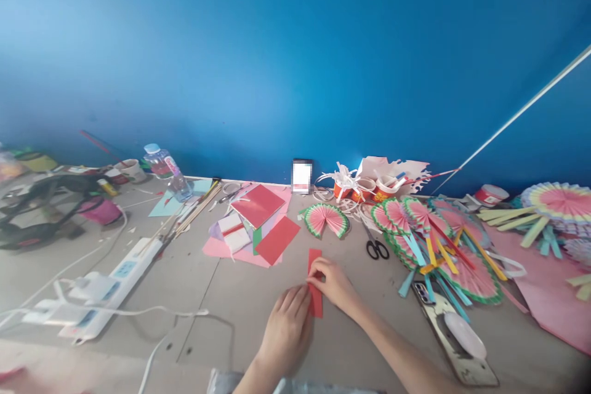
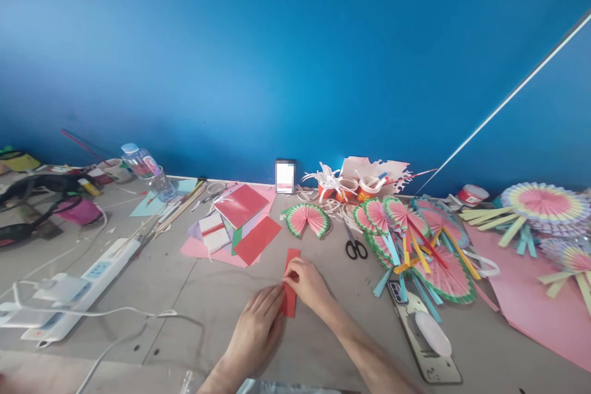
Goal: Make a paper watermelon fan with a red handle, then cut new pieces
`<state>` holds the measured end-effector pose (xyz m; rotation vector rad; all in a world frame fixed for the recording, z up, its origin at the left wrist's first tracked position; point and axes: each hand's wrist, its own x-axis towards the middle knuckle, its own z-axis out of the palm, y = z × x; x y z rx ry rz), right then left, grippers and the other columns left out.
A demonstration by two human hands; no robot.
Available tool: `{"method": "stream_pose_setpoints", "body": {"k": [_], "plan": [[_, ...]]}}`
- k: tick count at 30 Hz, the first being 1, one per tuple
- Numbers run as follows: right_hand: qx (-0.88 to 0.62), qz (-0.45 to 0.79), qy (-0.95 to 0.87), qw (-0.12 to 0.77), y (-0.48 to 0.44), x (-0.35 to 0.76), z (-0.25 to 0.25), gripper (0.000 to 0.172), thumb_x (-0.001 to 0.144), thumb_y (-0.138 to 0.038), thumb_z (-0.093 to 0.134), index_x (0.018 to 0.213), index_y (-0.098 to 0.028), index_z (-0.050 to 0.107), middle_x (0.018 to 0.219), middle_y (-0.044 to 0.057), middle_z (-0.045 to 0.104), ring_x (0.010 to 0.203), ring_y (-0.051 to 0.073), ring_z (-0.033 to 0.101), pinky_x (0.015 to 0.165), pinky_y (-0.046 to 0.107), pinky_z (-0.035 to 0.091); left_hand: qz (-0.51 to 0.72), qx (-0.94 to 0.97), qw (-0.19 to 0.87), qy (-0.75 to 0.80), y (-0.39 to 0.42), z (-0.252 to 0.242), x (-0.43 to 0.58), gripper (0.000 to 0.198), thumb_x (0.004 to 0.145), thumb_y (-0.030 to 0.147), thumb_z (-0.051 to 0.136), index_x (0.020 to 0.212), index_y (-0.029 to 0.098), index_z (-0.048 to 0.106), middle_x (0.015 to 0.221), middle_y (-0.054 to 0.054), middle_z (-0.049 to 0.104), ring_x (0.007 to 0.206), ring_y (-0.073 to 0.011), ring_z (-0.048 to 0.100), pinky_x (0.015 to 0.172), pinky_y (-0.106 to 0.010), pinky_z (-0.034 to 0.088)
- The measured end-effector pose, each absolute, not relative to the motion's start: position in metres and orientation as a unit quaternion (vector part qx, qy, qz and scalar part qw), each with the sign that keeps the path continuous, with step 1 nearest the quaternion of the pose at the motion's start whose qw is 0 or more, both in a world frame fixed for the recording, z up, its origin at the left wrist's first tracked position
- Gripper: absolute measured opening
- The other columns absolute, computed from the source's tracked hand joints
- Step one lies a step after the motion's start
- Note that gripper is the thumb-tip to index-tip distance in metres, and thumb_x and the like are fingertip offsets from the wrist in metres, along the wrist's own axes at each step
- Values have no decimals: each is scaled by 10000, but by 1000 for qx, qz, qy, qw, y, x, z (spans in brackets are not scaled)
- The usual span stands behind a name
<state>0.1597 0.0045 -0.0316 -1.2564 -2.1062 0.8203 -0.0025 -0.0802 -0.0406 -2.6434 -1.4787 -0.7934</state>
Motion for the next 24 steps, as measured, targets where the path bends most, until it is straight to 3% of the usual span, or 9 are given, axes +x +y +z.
{"method": "stream_pose_setpoints", "body": {"k": [11, 24], "plan": [[-494, 289, -773, 274, 4, 158, -32, 145, 712, -105, 630, 637, -196, 547, 708, -10, 583, 702, 148, 543, 686, 251, 419, -265, -850, -11, -455, -80, -38, -1, 371, 794, 52, 398, 1096, 156, 588, 1104, -95, 642, 1037, -232, 580, 864, -396, 524], [-509, 305, -748, 297, 13, 157, -30, 149, 741, -100, 571, 625, -185, 533, 727, -12, 566, 633, 114, 543, 622, 217, 420, -266, -849, -21, -457, -80, -39, -3, 368, 799, 57, 395, 1103, 155, 577, 1098, -102, 641, 1029, -229, 581, 859, -398, 525]]}}
